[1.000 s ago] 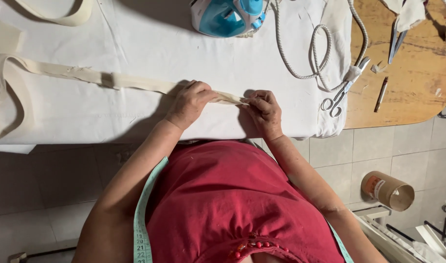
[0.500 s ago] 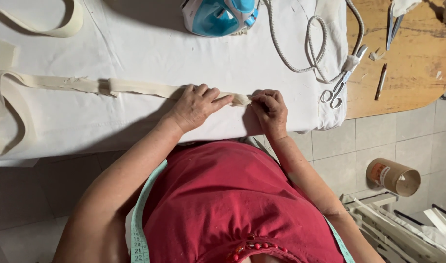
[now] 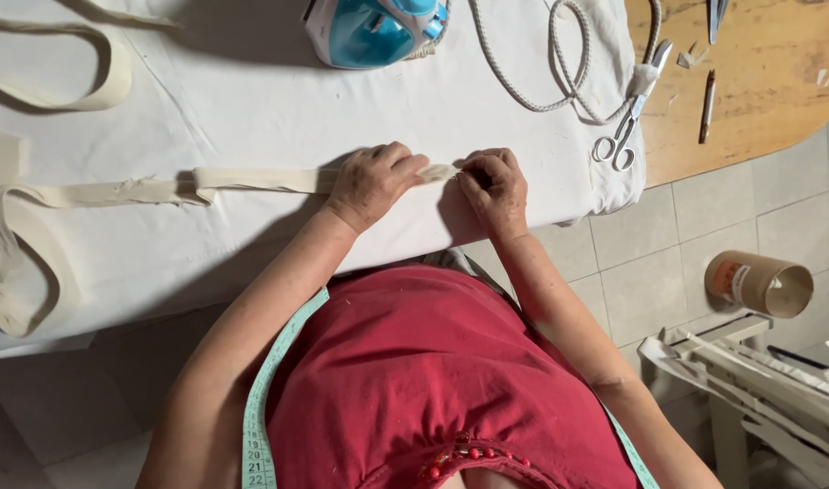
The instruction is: Turning a sewn fabric tube inside out by bunching it onto a pair of scissors and pulling it through.
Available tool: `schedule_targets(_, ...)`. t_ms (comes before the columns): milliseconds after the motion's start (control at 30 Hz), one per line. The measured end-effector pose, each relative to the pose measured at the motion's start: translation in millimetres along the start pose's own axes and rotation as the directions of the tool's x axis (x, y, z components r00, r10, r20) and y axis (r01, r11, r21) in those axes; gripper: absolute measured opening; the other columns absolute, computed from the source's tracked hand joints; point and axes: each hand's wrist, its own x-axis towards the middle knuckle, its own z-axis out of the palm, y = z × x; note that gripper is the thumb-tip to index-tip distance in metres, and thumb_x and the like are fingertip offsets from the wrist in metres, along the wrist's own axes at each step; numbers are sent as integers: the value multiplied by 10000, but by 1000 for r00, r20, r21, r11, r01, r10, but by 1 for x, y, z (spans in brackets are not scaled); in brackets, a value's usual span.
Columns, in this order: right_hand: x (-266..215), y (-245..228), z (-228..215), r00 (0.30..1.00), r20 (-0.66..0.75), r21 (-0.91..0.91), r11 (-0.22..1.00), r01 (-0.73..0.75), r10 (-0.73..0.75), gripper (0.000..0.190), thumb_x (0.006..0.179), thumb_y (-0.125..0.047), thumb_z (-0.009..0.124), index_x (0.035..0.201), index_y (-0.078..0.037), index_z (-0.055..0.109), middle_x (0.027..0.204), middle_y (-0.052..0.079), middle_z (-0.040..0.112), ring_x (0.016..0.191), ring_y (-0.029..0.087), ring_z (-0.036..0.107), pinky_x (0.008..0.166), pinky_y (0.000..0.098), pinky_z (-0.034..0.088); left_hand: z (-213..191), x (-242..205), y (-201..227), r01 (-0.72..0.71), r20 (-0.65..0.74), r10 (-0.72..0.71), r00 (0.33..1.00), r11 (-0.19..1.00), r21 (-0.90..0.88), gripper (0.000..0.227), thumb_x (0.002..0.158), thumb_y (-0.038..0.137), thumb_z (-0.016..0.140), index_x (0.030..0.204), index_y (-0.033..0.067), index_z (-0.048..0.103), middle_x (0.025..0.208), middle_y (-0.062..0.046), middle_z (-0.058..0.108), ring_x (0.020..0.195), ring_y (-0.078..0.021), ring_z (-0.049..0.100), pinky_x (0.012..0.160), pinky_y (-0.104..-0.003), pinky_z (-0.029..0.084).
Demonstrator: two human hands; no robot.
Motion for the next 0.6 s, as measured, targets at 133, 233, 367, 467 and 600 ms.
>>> schedule_targets(133, 1, 1, -1, 1000, -9, 28, 999, -29, 30, 89, 747, -97, 705, 823, -107, 660, 882, 56, 542, 846, 234, 599, 795, 354, 463, -1, 10, 3, -29, 1, 29, 1000, 990, -135, 149, 779, 336, 655, 772, 246, 535, 725, 81, 442, 571, -129, 540, 482, -243, 472)
schedule_targets(233, -3, 2, -3, 997, -75, 31, 999, -12, 14, 90, 769, -97, 690, 852, -108, 655, 884, 54, 543, 850, 234, 602, 790, 342, 473, 7, 8, 2, -11, 6, 12, 1000, 990, -142, 174, 778, 346, 655, 736, 247, 518, 739, 96, 443, 580, -111, 540, 483, -232, 473)
schedule_targets(367, -16, 7, -6, 961, -273, 36, 999, -33, 42, 88, 837, -104, 641, 919, -85, 616, 909, 76, 539, 862, 229, 594, 777, 327, 483, 20, -1, -3, 22, 22, -19, 1000, 991, -129, 149, 825, 356, 611, 738, 281, 517, 769, 103, 448, 593, -116, 545, 516, -234, 483)
schedule_targets(467, -24, 2, -4, 965, -257, -8, 999, -50, 46, 107, 865, -180, 647, 911, -88, 618, 853, 65, 545, 818, 214, 594, 735, 328, 487, 21, 1, -1, 64, 38, -60, 997, 992, -113, 144, 815, 362, 616, 760, 298, 500, 784, 114, 436, 614, -99, 550, 521, -230, 484)
schedule_targets(600, -34, 9, 8, 973, -229, -70, 997, -27, 11, 72, 818, -131, 676, 875, -94, 653, 807, 83, 582, 784, 247, 614, 697, 342, 494, 21, -1, 0, 74, 53, -67, 996, 984, -161, 125, 837, 336, 590, 773, 276, 500, 796, 97, 447, 625, -129, 564, 524, -262, 489)
